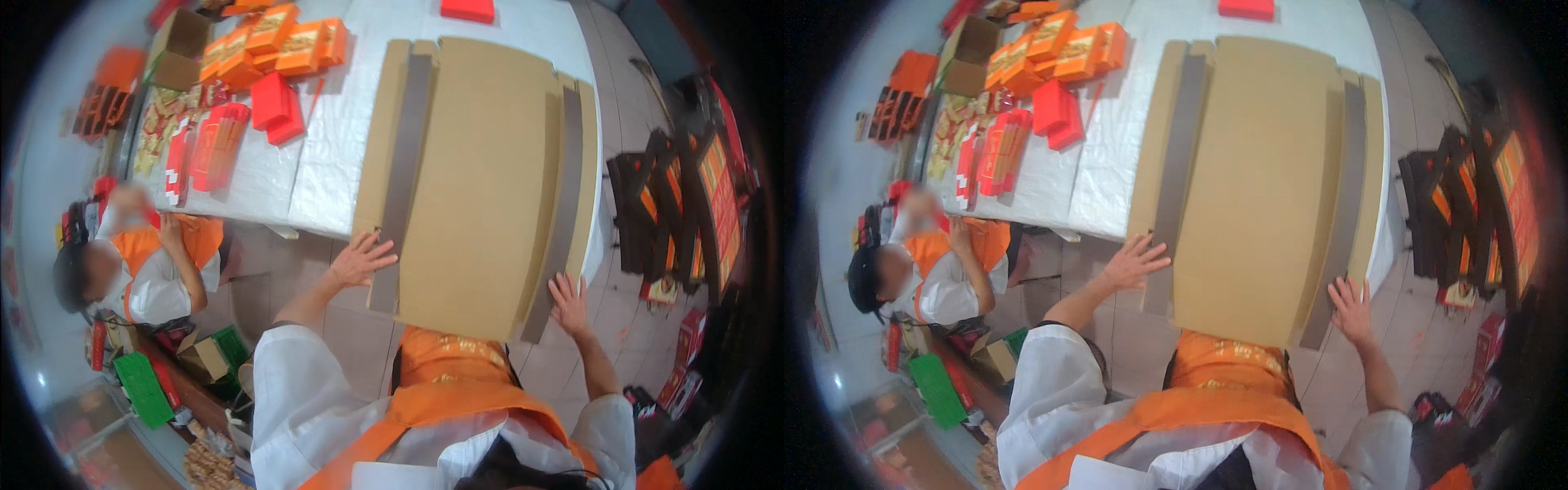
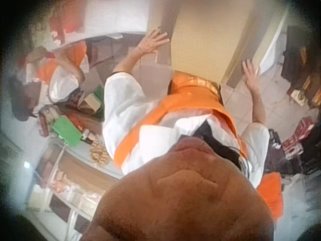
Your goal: The person assembles a cardboard box frame and places red and orange boxes inside it. They repeat this process multiple times, arranging the boxes neatly within the frame and then moving the completed assembly aside.
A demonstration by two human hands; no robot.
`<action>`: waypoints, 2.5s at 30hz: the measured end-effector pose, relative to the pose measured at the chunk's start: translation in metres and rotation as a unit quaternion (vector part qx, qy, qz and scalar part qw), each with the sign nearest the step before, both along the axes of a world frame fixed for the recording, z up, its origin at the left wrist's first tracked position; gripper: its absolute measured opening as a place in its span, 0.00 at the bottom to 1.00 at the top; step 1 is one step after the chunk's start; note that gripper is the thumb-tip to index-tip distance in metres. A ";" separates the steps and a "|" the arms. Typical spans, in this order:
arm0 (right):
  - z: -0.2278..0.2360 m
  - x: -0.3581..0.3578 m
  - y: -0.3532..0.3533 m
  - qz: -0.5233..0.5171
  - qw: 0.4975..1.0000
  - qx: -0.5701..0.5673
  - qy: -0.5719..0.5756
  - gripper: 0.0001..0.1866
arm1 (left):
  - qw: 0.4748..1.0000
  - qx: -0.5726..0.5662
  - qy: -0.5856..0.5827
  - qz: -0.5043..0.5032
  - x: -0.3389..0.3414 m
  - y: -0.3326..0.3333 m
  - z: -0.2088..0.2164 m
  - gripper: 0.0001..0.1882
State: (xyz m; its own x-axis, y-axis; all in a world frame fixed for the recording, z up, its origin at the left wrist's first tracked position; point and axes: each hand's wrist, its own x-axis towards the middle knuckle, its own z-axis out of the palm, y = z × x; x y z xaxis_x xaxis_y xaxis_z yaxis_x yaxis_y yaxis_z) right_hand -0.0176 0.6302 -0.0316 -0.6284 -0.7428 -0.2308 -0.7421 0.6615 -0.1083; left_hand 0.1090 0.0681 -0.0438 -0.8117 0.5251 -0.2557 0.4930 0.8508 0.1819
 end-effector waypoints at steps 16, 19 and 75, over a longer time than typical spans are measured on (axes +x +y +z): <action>-0.007 0.015 0.000 0.021 1.000 -0.008 -0.017 0.52 | 0.993 0.031 0.109 0.046 -0.019 0.090 -0.016 0.11; -0.005 0.013 0.000 0.011 1.000 0.003 -0.027 0.49 | 0.992 0.055 0.116 0.007 -0.026 0.089 -0.022 0.12; -0.015 0.048 -0.143 -0.126 0.987 -0.095 0.019 0.46 | 0.744 0.394 -0.526 0.125 -0.128 0.153 -0.031 0.31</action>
